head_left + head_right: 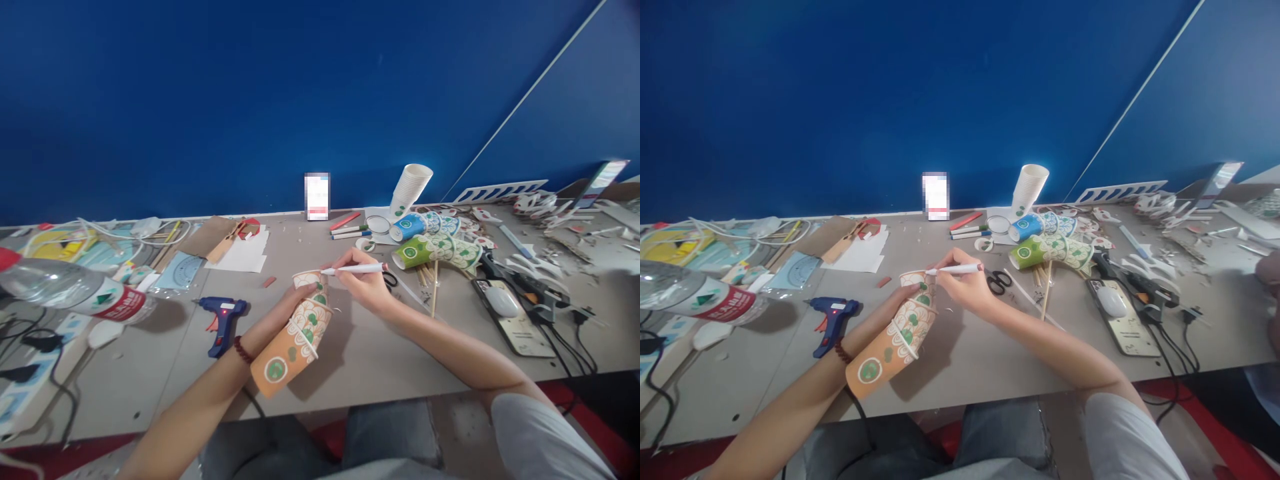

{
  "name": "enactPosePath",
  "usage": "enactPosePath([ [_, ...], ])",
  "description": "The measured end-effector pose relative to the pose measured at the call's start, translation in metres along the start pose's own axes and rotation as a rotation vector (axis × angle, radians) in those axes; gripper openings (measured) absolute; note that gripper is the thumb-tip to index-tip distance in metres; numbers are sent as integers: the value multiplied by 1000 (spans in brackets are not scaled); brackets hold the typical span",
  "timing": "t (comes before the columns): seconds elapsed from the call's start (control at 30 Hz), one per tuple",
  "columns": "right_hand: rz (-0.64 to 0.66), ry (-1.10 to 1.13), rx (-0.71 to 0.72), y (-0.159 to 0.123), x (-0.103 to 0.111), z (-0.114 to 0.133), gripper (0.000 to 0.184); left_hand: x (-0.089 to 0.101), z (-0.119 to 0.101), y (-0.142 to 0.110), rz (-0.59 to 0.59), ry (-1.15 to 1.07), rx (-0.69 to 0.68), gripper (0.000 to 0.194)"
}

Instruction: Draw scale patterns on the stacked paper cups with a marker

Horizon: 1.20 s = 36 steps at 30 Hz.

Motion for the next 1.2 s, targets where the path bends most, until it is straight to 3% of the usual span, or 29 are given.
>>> enactPosePath([
  [0.17,39,62,19,0,0,1,9,-4,-4,0,57,-27,-80,43],
  [0.33,7,27,14,-1,0,1,8,3,2,1,-21,-28,27,40],
  [0.53,-2,-1,4,-1,-1,1,7,4,2,1,-34,-14,52,35],
  [0.8,48,40,-20,-3,-2,-2,7,-7,-6,0,78,27,-129,48],
  [1.03,-8,-24,4,-1,0,1,7,1,0,2,0,-3,13,40],
  [1.2,35,31,-26,-2,-1,-1,8,-6,-5,-1,90,23,-97,47],
])
Point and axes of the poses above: each hand's wrist, its own y-axis towards the middle knuckle, its own x-axis out of the back of the hand, z = x × y, the point moved 3 cm from there along y, towards the middle knuckle, and after that the axes turned 11 degrees about x, right-handed, at the moved point
